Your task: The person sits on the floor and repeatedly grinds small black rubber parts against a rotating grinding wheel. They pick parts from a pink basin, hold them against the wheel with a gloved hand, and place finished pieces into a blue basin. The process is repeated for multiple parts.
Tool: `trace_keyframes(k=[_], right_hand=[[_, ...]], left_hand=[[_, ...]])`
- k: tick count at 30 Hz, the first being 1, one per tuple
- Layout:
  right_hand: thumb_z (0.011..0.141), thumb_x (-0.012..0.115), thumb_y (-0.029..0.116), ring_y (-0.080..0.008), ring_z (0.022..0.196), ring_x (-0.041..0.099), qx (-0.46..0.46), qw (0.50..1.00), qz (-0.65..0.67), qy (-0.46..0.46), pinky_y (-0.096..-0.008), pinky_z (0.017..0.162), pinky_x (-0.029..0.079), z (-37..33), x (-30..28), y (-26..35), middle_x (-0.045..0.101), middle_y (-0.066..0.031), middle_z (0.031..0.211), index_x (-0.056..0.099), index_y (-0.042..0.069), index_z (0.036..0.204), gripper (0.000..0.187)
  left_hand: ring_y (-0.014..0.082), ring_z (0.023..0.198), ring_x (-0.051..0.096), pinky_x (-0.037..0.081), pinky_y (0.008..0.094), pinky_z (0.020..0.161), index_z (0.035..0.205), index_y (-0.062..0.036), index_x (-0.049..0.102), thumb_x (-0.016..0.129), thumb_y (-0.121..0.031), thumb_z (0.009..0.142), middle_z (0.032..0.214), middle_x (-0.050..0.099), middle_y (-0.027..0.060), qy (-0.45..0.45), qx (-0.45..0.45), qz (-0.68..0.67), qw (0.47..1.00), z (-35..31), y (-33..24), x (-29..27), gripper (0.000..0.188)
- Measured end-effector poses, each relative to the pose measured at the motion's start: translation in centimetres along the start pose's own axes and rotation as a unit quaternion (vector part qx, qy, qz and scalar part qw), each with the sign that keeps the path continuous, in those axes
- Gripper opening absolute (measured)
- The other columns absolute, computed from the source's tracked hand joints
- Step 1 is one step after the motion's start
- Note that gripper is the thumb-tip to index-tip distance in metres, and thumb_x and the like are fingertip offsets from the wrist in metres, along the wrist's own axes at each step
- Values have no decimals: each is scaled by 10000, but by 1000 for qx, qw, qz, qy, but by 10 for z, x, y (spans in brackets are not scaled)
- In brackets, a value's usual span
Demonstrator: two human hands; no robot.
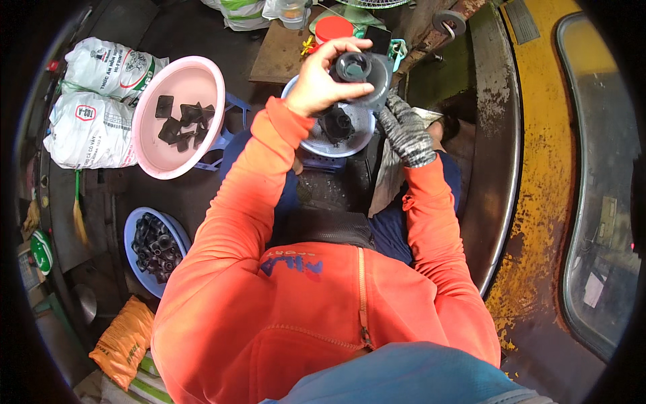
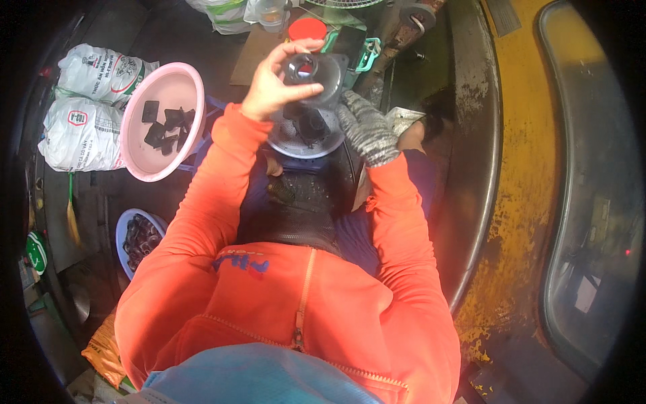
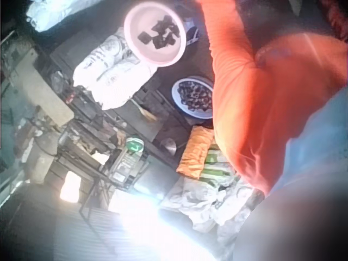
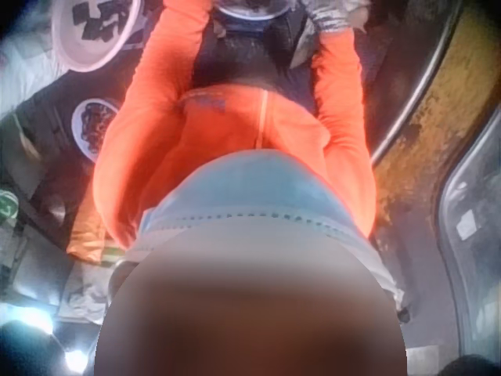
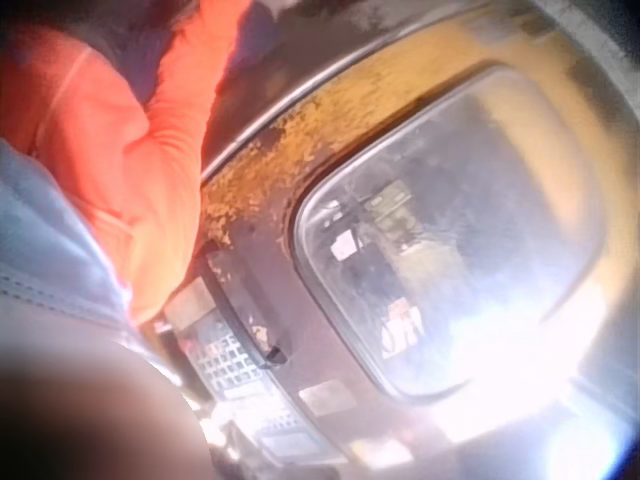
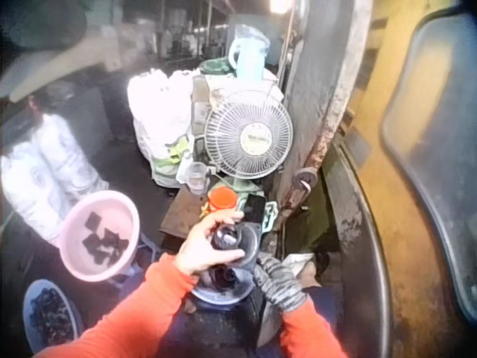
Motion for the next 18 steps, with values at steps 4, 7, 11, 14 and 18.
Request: trace_keyframes(k=[4,7,11,14,18], right_hand=[[916,567,175,-238,1168,528,-113,985,115,-57,-331,967,425,4,5,34,541,-131,1268,472,47,1306,421],[891,584,132,-157,963,579,-121,925,338,-126,-287,806,485,13,7,26,583,-47,1060,498,58,1157,289],[927,527,151,-145,907,586,-63,831,541,-116,-275,761,491,20,26,6,576,-29,1020,501,63,1105,200],[900,581,155,-160,897,597,-116,936,285,-170,-282,755,493,12,12,19,597,-50,992,521,46,1092,229],[849,630,126,-172,1052,534,-158,965,211,-5,-312,871,457,7,16,49,527,-54,1140,460,56,1217,411]], left_hand=[[175,1150,536,409,340,1010,1147,-60,488,784,1,697,1174,610,110,8,-36,-84,996,-15,-6,27,541],[145,1081,570,444,306,960,1201,-59,509,773,5,704,1144,622,73,16,-17,-16,1000,-19,-6,41,566],[162,1091,565,425,321,974,1126,-63,546,821,-63,683,1099,645,52,-26,38,118,992,-24,-15,46,521],[163,1110,553,410,332,992,1098,-60,545,842,-107,674,1057,664,48,-40,-6,61,997,-27,-8,44,520],[187,1101,559,406,357,997,1013,-57,580,825,-75,675,1040,669,64,12,-14,11,1000,-26,-9,43,417]])
Point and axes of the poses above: each hand's wrist, its own z-axis towards the middle knuckle, its own x-axis out of the palm, y = z × x, the point moved 9 cm from there along z, towards the middle knuckle
